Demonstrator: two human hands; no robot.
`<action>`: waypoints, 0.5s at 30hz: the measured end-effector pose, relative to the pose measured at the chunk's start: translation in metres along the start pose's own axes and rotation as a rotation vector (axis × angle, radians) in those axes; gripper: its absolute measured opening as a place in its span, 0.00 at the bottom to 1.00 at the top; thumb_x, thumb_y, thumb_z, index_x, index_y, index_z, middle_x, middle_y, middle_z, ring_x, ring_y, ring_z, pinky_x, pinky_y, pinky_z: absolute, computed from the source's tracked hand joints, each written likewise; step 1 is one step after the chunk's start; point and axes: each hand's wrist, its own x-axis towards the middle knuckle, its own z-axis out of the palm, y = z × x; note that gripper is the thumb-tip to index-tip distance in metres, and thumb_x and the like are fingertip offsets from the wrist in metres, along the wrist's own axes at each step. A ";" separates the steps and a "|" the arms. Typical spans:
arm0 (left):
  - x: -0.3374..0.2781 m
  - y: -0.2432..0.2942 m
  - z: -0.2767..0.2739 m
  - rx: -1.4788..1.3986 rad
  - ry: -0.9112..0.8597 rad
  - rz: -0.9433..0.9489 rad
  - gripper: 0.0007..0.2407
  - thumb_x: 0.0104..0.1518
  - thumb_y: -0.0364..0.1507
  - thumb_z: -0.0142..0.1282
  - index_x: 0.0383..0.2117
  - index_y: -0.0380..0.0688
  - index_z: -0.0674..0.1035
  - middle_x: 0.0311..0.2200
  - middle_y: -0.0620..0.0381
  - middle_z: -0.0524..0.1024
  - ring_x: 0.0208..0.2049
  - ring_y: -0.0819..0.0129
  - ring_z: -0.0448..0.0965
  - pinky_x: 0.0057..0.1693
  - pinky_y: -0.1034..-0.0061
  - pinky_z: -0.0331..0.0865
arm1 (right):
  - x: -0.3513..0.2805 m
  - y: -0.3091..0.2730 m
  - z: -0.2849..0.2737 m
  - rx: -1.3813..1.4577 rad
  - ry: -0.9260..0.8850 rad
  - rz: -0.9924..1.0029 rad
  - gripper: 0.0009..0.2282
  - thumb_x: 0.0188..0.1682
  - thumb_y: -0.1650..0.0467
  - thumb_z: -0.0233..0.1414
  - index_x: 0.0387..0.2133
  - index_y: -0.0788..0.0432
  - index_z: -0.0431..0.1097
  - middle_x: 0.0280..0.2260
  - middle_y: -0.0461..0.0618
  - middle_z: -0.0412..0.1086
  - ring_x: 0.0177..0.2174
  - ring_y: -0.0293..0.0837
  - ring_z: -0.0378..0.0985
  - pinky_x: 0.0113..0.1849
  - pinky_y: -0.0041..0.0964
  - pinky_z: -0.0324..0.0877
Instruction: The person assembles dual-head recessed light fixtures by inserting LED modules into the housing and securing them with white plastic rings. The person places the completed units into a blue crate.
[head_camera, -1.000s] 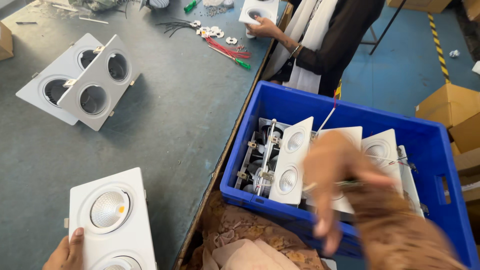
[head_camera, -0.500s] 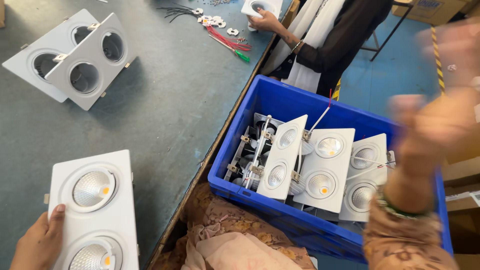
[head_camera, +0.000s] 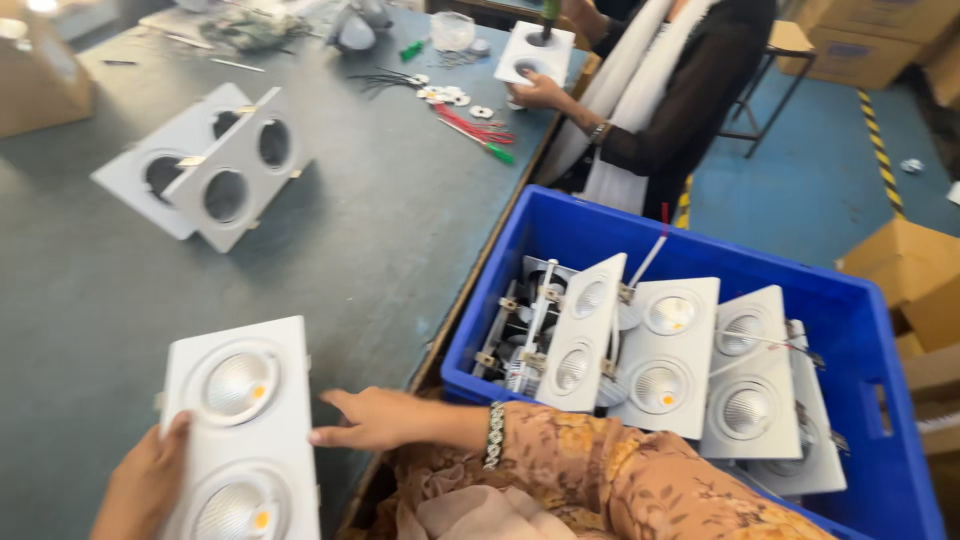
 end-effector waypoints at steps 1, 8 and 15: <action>-0.005 0.007 -0.004 0.011 -0.009 -0.017 0.32 0.67 0.55 0.36 0.54 0.36 0.78 0.48 0.26 0.78 0.55 0.31 0.75 0.61 0.51 0.67 | -0.002 -0.004 -0.010 -0.171 -0.062 0.008 0.35 0.51 0.48 0.45 0.64 0.62 0.57 0.47 0.60 0.76 0.45 0.58 0.78 0.44 0.50 0.73; -0.014 0.034 -0.013 0.051 -0.016 0.025 0.31 0.66 0.54 0.34 0.54 0.36 0.78 0.48 0.27 0.79 0.55 0.29 0.75 0.62 0.51 0.67 | -0.165 -0.015 -0.159 -0.143 0.142 -0.648 0.32 0.56 0.53 0.50 0.66 0.62 0.55 0.55 0.63 0.68 0.55 0.57 0.71 0.55 0.48 0.68; -0.001 0.005 0.001 0.110 -0.017 0.002 0.32 0.68 0.55 0.34 0.53 0.36 0.78 0.47 0.28 0.79 0.55 0.31 0.75 0.61 0.50 0.67 | -0.297 0.008 -0.186 -0.742 1.196 -0.287 0.28 0.58 0.52 0.45 0.59 0.63 0.57 0.54 0.64 0.65 0.59 0.58 0.64 0.58 0.57 0.62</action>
